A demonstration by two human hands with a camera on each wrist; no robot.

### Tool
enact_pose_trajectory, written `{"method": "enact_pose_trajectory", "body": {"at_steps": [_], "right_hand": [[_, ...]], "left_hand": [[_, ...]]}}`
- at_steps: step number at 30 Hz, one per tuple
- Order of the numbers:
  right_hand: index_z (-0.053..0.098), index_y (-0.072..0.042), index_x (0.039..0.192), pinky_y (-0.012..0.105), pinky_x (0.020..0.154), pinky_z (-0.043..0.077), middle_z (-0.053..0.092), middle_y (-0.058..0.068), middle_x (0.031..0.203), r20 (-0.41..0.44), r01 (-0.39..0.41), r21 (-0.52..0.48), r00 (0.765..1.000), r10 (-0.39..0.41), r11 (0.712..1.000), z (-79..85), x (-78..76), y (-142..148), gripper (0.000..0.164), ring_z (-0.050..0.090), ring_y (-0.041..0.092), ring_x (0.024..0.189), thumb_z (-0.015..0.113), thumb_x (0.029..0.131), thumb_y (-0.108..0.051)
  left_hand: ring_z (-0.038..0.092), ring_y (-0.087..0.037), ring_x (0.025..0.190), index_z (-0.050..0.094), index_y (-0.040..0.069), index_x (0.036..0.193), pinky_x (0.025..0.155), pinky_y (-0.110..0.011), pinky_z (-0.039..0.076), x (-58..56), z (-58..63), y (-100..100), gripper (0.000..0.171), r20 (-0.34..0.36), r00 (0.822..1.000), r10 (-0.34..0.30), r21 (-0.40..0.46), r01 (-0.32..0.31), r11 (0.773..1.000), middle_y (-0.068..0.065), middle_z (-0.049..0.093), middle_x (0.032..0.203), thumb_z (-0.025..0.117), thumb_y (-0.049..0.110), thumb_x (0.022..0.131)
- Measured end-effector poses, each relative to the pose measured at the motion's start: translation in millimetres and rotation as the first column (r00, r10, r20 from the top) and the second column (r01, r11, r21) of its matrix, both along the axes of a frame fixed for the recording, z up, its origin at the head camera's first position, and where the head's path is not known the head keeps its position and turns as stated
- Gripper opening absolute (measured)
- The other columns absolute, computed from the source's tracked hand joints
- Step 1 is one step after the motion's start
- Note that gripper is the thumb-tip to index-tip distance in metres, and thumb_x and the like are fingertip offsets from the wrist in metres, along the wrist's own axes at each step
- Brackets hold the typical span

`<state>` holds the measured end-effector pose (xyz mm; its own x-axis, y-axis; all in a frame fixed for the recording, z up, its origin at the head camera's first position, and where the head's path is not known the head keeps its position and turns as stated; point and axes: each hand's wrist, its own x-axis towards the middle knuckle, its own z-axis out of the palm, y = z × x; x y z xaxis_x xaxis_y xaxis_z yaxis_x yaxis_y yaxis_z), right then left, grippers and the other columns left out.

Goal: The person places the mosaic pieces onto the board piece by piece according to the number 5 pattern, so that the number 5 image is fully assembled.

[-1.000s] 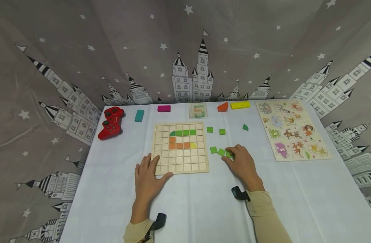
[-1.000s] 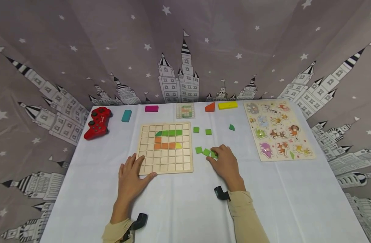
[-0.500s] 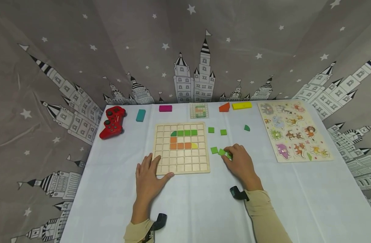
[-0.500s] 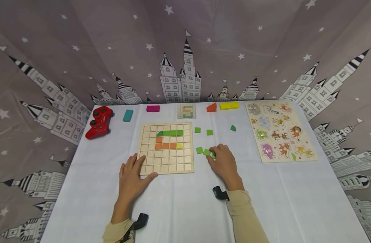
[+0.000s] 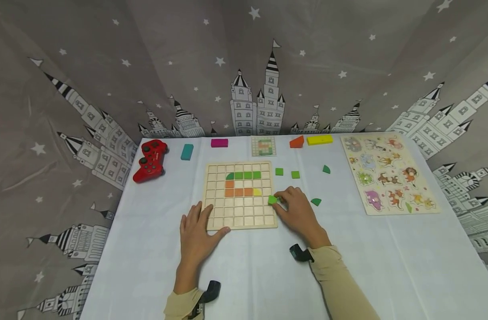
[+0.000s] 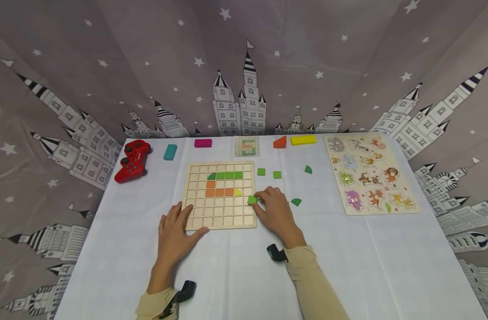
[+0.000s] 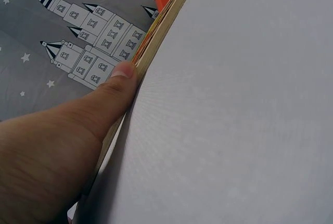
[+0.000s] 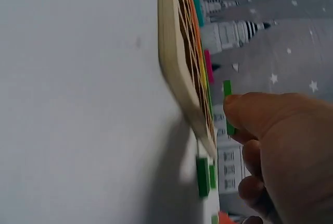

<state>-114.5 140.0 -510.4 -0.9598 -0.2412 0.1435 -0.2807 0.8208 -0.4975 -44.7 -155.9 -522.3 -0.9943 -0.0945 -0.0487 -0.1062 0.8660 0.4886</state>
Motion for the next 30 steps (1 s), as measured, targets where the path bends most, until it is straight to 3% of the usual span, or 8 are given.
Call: {"method": "enact_pose_trajectory", "body": {"at_steps": [7,19,30], "right_hand": [[0.074,-0.014,0.114,0.030,0.073,0.041,0.060,-0.001,0.091,0.009,-0.084,0.017,0.996,0.084,0.996,-0.5,-7.8,-24.2,0.025,0.046,0.016,0.083,0.075,0.092,-0.026],[0.074,-0.012,0.117,0.034,0.076,0.044,0.064,0.002,0.097,0.005,-0.124,0.058,0.992,0.124,0.991,1.8,-11.1,-33.3,0.028,0.049,0.018,0.085,0.075,0.094,-0.028],[0.078,-0.014,0.112,0.030,0.069,0.038,0.059,-0.002,0.086,-0.022,-0.141,0.067,0.990,0.143,0.988,2.3,-10.0,-37.7,0.021,0.043,0.014,0.078,0.073,0.094,-0.025]], "left_hand": [[0.013,-0.037,0.159,0.044,0.018,0.154,0.128,-0.061,0.002,-2.0,-2.6,0.4,0.093,0.001,1.000,-0.004,-0.007,0.004,1.000,-0.017,0.025,0.168,0.077,0.062,0.080],[0.015,-0.039,0.158,0.045,0.017,0.153,0.127,-0.061,0.002,-0.7,-1.5,-0.3,0.092,-0.019,1.000,-0.007,0.003,0.007,1.000,-0.017,0.027,0.167,0.078,0.061,0.079],[0.015,-0.039,0.158,0.045,0.017,0.153,0.127,-0.062,0.003,0.1,-0.9,0.0,0.092,-0.020,1.000,-0.006,0.003,0.006,1.000,-0.018,0.027,0.167,0.078,0.060,0.079]]}}
